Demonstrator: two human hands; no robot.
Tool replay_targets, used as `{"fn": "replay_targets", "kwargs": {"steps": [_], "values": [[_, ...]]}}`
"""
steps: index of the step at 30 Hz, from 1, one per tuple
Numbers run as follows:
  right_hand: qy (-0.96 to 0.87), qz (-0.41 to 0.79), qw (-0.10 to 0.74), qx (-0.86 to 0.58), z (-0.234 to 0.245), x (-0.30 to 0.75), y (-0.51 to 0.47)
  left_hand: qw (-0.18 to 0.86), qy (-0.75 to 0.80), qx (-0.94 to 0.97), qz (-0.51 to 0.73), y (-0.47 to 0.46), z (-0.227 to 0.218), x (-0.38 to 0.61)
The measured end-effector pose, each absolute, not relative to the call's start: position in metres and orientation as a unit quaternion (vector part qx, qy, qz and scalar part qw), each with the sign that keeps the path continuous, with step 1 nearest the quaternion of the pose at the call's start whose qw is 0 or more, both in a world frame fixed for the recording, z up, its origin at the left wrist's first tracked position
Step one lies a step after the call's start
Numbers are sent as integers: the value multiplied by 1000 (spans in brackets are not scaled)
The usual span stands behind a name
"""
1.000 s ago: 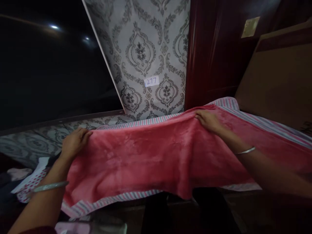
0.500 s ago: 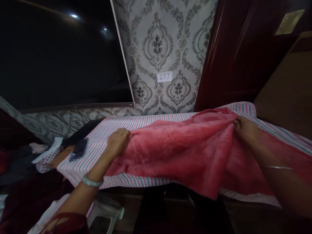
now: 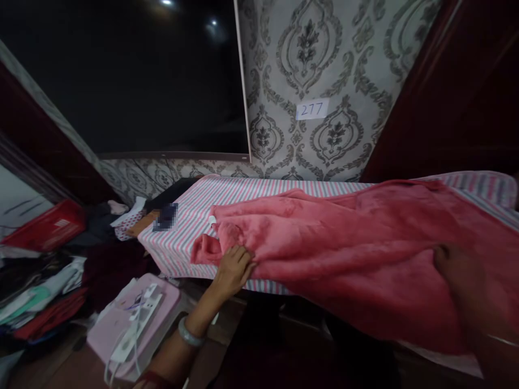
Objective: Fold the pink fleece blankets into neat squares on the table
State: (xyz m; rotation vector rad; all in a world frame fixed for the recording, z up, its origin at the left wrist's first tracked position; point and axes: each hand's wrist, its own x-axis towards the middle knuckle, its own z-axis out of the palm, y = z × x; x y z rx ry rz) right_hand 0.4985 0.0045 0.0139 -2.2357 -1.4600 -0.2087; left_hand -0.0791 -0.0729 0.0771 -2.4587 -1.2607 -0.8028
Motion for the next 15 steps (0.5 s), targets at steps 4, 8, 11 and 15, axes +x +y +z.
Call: {"fn": "replay_targets", "kwargs": {"steps": [4,8,11,15], "values": [[-494,-14,256,-831,14,495,1,92,-500,-781,-364,-75,92,-96],[-482,5,251,-840,21,488,-2,39,-585,-695,-417,-61,90,-129],[-482,9,245,-841,25,486,-3,0,-618,-668,-414,-49,78,-147],[-488,13,219,-845,21,493,-1,-14,-642,-683,-348,-39,66,-151]]}}
